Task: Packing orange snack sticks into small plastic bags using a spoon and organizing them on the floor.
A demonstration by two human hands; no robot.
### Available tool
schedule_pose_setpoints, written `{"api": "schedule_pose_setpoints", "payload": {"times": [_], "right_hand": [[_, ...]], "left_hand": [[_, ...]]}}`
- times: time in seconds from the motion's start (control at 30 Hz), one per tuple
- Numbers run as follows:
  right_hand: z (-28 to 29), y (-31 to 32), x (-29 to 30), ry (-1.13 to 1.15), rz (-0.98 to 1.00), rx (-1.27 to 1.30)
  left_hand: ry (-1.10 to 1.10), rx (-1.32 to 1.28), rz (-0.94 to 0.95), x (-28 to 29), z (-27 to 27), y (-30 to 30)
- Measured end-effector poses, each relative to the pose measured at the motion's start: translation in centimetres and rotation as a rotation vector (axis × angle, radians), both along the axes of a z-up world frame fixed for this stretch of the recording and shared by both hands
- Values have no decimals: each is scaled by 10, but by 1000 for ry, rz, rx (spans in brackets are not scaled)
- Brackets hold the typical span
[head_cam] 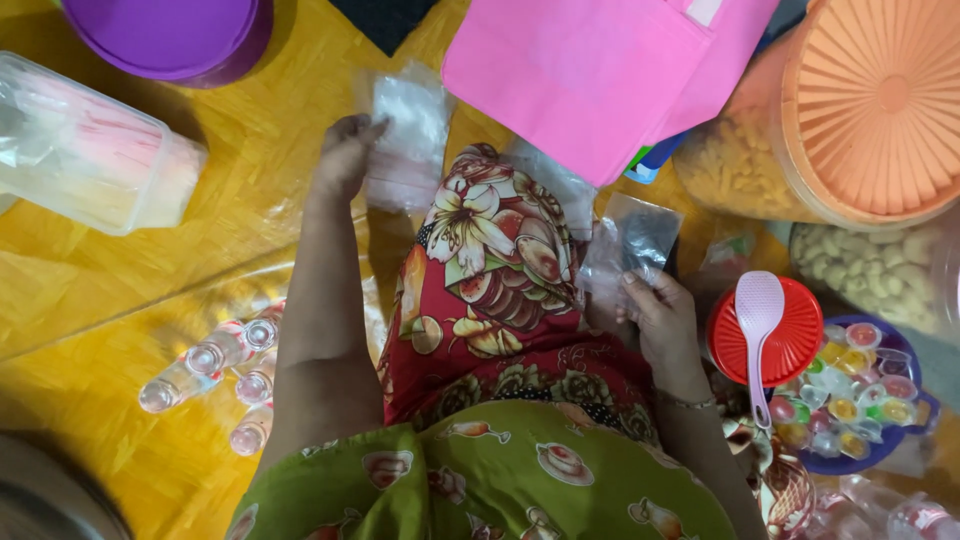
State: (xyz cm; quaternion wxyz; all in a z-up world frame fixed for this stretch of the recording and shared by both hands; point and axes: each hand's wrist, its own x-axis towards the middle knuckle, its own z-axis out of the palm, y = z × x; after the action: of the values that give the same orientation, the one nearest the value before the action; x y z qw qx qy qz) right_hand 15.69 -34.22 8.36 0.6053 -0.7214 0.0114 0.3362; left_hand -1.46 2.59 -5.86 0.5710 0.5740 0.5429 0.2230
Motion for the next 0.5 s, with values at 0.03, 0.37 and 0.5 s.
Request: {"api": "schedule_pose_setpoints", "payload": {"times": [0.03, 0.37, 0.5], "right_hand": [[-2, -3, 0, 2, 0, -3], [8, -1, 1, 3, 62, -29], [9, -3, 2, 17, 100, -65]], "left_hand": [[2, -3, 0, -3, -5, -2], [-451, 242, 268, -20, 50, 10], [-731, 80, 60, -22, 105, 3]]}}
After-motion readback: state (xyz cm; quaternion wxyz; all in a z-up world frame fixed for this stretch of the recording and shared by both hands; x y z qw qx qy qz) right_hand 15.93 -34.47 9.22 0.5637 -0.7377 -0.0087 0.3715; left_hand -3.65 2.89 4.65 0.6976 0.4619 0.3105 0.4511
